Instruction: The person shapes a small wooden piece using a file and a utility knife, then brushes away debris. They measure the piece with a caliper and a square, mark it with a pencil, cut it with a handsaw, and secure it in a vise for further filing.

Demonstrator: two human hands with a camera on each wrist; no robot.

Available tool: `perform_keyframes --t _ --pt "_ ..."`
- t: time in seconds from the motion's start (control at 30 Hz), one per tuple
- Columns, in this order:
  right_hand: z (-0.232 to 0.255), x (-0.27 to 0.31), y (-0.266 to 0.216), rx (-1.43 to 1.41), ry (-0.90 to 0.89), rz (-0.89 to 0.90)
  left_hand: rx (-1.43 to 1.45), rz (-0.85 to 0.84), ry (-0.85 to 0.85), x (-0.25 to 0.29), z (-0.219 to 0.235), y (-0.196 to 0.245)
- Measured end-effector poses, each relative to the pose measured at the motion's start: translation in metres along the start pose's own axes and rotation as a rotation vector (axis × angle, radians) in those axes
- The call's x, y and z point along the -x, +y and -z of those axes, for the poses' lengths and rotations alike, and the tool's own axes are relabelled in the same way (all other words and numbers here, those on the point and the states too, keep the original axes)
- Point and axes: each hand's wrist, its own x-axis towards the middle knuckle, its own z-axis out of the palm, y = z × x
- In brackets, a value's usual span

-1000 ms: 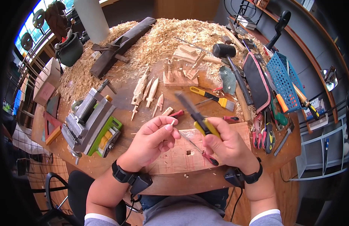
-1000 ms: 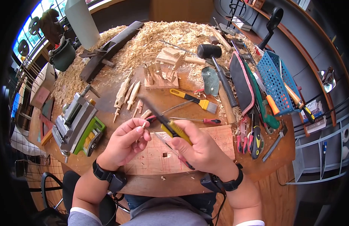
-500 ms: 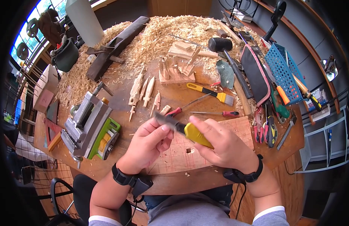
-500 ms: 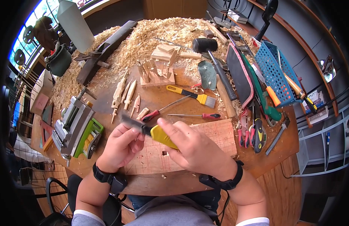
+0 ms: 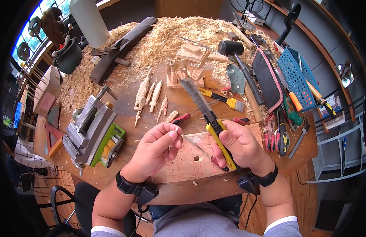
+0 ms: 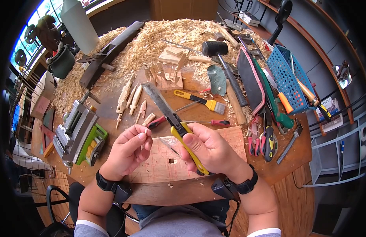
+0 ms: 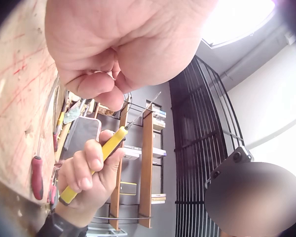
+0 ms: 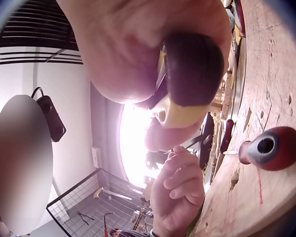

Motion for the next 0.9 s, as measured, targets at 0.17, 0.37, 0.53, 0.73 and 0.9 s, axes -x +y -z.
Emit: perform_keyframes --t 0.17,0.37,0.53,0.73,0.9 --pt "-0.002 0.001 -0.001 0.026 -0.018 -0.024 -0.003 0.011 -0.037 0.000 0.004 -0.001" --pt "-0.014 0.005 -0.008 0.379 0.036 0.178 0.029 0.022 -0.060 0.004 0.000 -0.002" --pt "-0.014 -0.005 0.000 0.947 0.074 0.611 0.017 0.019 -0.072 0.005 -0.002 -0.006" --pt "-0.014 -0.004 -0.002 1.169 0.102 0.606 0.099 0.039 -0.070 0.008 -0.002 -0.003" --pt "-0.014 -0.005 -0.001 1.216 0.130 0.590 0.066 0.029 -0.094 0.009 0.000 -0.003"
